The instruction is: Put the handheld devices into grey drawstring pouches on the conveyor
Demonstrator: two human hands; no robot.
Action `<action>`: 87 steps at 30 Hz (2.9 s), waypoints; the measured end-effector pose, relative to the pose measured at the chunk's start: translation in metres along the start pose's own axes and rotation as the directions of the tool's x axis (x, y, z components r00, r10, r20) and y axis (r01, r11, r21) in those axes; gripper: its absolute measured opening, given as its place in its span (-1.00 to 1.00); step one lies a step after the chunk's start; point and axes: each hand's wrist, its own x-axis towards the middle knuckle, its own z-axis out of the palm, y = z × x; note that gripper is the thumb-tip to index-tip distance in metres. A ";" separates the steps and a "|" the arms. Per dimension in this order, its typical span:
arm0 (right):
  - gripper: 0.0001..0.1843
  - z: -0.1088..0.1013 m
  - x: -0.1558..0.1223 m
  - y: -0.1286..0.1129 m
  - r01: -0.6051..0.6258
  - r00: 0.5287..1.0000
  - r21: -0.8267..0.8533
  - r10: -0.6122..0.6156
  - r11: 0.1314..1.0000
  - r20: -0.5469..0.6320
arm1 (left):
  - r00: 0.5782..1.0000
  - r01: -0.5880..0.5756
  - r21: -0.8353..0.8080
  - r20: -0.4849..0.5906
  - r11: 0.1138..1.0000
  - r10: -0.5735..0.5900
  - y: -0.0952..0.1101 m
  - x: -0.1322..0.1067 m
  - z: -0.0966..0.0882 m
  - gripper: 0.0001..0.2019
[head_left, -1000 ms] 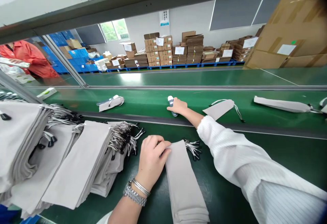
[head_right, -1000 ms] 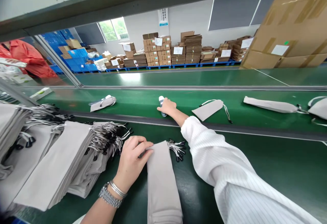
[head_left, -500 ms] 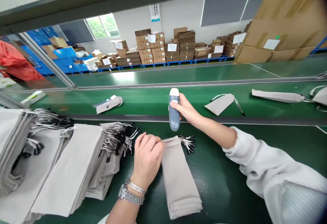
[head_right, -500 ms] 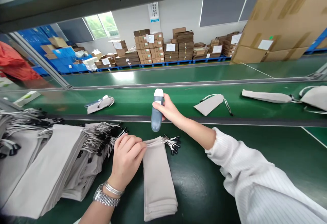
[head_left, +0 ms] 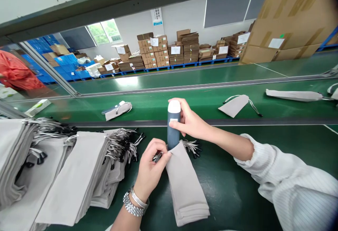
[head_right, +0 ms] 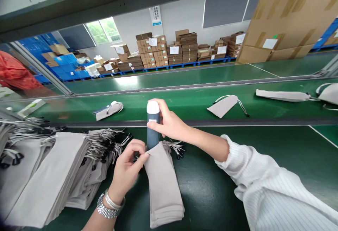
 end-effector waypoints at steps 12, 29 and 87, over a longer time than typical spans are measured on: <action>-0.71 -0.018 -0.009 -0.024 0.155 0.839 -0.414 0.102 0.897 0.534 | 0.910 0.142 -0.390 -0.311 0.910 -0.275 0.005 0.004 -0.011 -0.78; -0.75 -0.086 -0.003 -0.027 0.157 0.790 -0.216 -0.254 0.964 -0.558 | 0.931 0.315 -0.196 -0.124 0.929 -0.342 -0.004 -0.002 0.005 -0.80; -0.85 -0.013 0.019 0.133 0.017 0.939 -0.669 0.219 0.743 0.266 | 1.000 0.015 0.480 0.014 0.877 -0.025 -0.012 -0.018 0.018 -0.67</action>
